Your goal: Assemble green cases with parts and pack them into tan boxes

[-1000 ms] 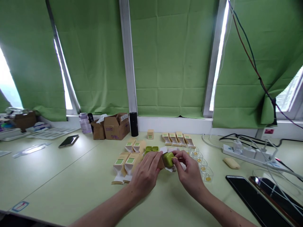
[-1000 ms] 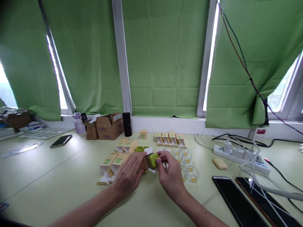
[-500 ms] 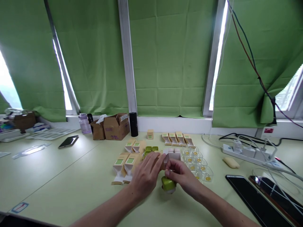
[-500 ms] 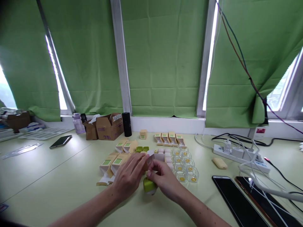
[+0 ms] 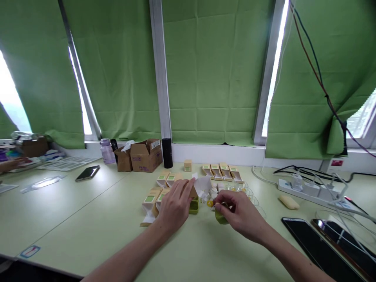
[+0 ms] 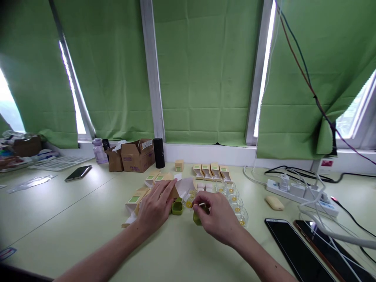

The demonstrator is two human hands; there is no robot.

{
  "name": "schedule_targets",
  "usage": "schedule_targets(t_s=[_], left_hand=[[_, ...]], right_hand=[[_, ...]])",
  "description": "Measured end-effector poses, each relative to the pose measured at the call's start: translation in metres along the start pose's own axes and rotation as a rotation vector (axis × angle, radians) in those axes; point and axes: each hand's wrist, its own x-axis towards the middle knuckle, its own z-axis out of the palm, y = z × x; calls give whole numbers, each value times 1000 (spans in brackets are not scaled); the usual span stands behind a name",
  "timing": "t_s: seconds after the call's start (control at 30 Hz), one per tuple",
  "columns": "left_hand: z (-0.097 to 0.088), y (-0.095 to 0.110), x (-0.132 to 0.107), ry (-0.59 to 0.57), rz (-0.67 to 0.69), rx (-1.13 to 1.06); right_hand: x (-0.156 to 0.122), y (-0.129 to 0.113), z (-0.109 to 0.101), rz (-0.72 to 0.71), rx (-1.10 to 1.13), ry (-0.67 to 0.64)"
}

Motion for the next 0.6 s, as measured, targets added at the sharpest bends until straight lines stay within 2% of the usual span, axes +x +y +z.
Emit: schedule_targets(t_s=[0.17,0.3,0.47,0.6], left_hand=[[1,-5,0,-19,-72,-49],[2,-4,-1,-29,-97,-80],[1,-3,-2,-47,-130,-137],[2,-4,-2,-21,-176,-226]], right_hand=[[-6,-6,6,33,-358,-186],[-12,-7,16,28,-498,-293],[-15,-13,13,6,-533,-370],[-14,-12,1,19,-416,-336]])
